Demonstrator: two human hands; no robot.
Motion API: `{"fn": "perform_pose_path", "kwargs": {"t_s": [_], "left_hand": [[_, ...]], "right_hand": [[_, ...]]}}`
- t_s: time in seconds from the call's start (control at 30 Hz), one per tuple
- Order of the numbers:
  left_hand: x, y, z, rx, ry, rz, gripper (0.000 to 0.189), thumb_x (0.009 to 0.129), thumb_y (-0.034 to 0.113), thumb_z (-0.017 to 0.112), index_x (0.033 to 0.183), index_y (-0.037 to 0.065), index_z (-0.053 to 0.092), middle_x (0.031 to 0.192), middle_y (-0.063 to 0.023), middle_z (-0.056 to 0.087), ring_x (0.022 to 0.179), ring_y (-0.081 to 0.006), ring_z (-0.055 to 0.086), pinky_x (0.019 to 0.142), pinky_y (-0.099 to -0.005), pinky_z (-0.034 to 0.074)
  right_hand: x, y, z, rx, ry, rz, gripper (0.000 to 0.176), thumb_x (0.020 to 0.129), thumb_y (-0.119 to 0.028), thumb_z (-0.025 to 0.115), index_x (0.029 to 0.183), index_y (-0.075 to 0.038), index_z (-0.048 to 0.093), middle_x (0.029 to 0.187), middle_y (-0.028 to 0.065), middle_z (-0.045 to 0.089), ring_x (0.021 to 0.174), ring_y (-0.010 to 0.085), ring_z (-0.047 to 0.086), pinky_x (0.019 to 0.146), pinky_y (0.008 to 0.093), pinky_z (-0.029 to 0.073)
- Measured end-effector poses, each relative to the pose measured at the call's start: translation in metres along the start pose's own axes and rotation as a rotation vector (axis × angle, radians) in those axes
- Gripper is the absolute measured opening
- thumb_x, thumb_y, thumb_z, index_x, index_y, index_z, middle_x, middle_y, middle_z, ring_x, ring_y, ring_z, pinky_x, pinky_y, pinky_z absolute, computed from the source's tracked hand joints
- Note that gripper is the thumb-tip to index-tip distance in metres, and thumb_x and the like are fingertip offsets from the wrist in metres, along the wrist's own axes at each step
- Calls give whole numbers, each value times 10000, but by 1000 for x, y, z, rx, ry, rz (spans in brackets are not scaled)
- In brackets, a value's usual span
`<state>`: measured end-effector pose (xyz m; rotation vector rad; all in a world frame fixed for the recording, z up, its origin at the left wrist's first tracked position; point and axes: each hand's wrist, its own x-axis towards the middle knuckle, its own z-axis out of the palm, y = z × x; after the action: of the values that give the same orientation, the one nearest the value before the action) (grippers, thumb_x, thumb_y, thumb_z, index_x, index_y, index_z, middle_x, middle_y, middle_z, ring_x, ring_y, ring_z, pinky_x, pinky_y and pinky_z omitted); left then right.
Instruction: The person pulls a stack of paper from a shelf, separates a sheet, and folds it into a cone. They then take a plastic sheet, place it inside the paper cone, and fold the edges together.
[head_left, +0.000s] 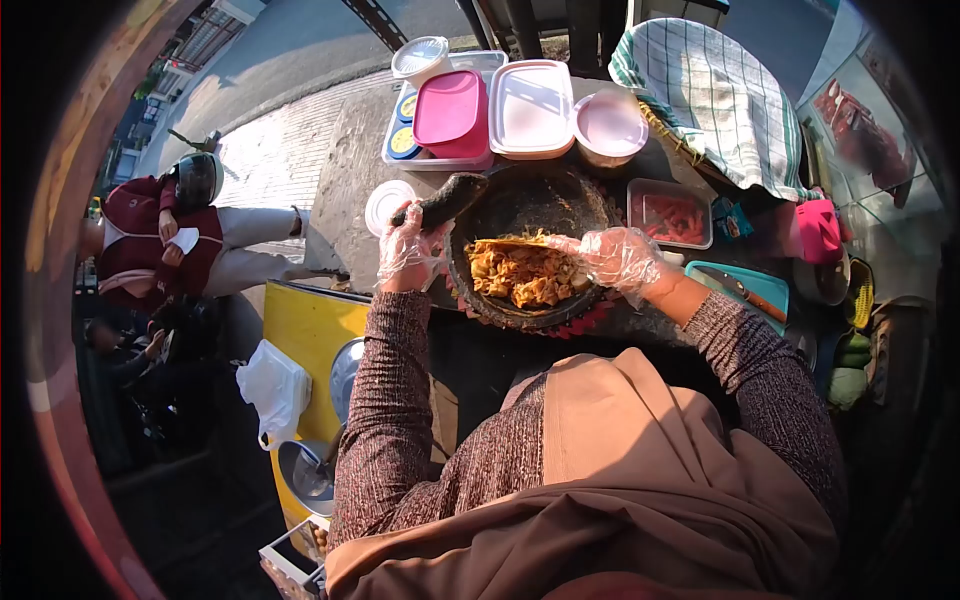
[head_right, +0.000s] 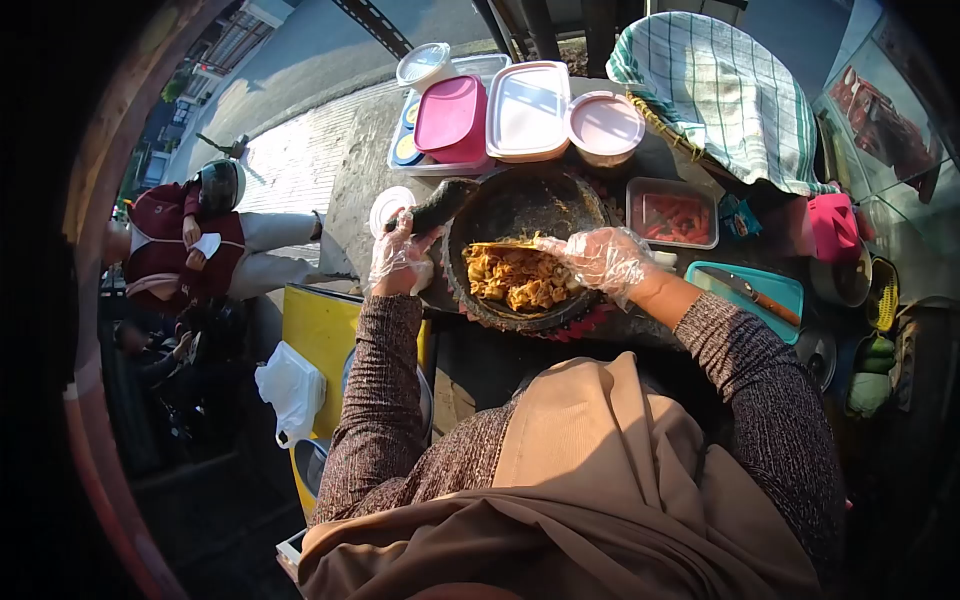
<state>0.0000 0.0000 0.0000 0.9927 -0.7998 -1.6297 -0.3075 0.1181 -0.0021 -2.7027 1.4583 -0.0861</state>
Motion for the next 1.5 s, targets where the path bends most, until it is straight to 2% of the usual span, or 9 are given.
{"fn": "perform_pose_path", "kwargs": {"t_s": [0.17,0.5,0.7,0.77,0.83,1.17,1.3,1.37,1.5], "left_hand": [[17,-9,1,-59,-37,-246,360,906,166,532,1211,49,380,1099,-144,519,940,-310,596,700,-410,553],[69,-53,-19,-52,-138,-365,321,892,91,483,1181,-11,385,1159,-177,484,926,-326,566,789,-484,523],[101,-89,-54,453,-424,18,244,892,160,507,1082,11,473,1071,-116,530,950,-264,551,693,-409,540],[106,-95,-52,1082,-434,570,325,826,162,620,1072,24,458,1008,-113,527,870,-223,562,613,-349,536],[89,-77,-19,400,-35,-143,341,814,130,613,1087,34,434,940,-131,527,732,-213,567,525,-293,508],[62,-64,-1,1364,70,361,352,754,63,630,1060,9,464,978,-153,522,816,-262,529,691,-358,451],[25,-60,44,722,235,298,363,745,66,620,1073,6,475,1011,-183,539,855,-310,544,773,-393,429],[10,-44,81,1287,244,471,148,795,141,590,804,8,525,750,-137,561,687,-273,549,642,-403,428],[-12,-35,193,1355,28,965,183,822,151,602,730,7,537,687,-125,562,637,-288,547,572,-381,409]], "right_hand": [[-5,37,-20,-124,-22,268,480,886,-189,445,1353,-273,372,711,94,580,616,226,599,516,342,497],[-25,32,41,610,-296,449,448,915,-319,386,1349,-208,388,1174,212,540,1065,377,518,944,430,379],[-27,6,73,505,-274,689,416,899,-319,441,1299,-205,443,815,220,581,759,356,606,620,483,467],[-38,-30,19,182,-80,627,408,887,-320,461,1277,-201,471,898,187,554,786,342,589,656,454,475],[-47,-34,29,-96,33,578,414,868,-319,485,1262,-194,490,945,140,520,847,309,552,714,410,464],[-209,8,-66,-115,931,644,142,702,-97,654,698,-91,512,729,68,502,734,255,534,644,365,452],[-325,46,-117,-382,1002,863,190,698,-113,666,643,-64,491,624,111,482,601,305,524,570,402,444],[-380,54,-149,-384,958,848,193,728,-91,632,613,-59,480,604,112,476,573,302,520,526,399,425],[-467,80,-198,280,1259,955,169,693,17,574,685,-33,413,580,106,385,519,263,427,503,346,359]]}}
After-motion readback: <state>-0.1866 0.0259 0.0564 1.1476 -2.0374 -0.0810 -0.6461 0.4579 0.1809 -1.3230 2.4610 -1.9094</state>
